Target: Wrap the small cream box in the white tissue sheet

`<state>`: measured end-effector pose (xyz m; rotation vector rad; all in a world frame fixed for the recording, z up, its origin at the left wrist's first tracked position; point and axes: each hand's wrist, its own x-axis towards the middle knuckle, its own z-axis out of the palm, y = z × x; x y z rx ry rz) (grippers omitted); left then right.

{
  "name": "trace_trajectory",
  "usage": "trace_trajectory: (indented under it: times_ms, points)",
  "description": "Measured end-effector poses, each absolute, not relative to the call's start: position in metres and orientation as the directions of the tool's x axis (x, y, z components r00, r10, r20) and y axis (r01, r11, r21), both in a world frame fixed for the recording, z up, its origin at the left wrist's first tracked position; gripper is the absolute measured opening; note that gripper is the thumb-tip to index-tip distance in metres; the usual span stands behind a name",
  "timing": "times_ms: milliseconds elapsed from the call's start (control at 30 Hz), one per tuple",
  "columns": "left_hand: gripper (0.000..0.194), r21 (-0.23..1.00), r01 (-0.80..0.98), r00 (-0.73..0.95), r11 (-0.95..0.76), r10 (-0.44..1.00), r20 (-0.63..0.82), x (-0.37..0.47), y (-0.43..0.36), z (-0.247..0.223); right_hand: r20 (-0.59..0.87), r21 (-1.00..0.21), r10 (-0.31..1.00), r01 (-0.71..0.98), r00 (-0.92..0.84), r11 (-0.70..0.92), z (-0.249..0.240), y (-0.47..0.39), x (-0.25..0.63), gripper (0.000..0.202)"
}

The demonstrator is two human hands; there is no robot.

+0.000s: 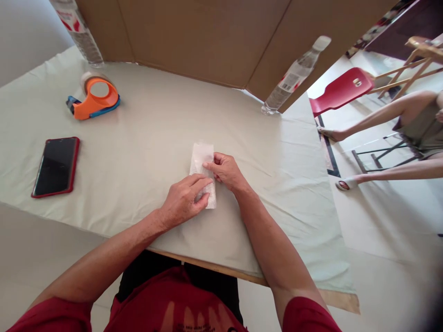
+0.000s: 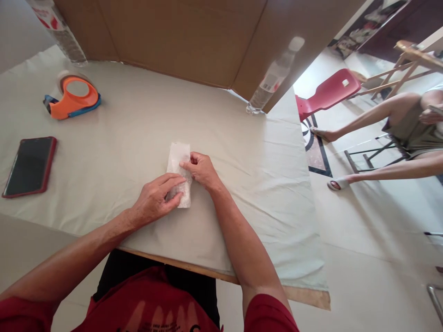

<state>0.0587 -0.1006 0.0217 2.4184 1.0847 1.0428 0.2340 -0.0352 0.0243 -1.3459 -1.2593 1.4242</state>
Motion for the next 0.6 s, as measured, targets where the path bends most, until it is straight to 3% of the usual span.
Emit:
trace_trajectory:
  times_ms: [333,600]
  points:
    - [0.021,0.586,0.48,0.466,-0.653,0.755,0.461,0.056,-0.098,0.02,0.083,-0.965,0.996,0.251,0.022,0.075,0.012,-0.039,0.225,0.029]
    - [0.021,0.611,0.476,0.454,-0.633,0.771,0.446,0.056,-0.098,0.02,-0.099,-0.991,0.989,-0.075,-0.108,-0.107,0.014,-0.044,0.219,0.038]
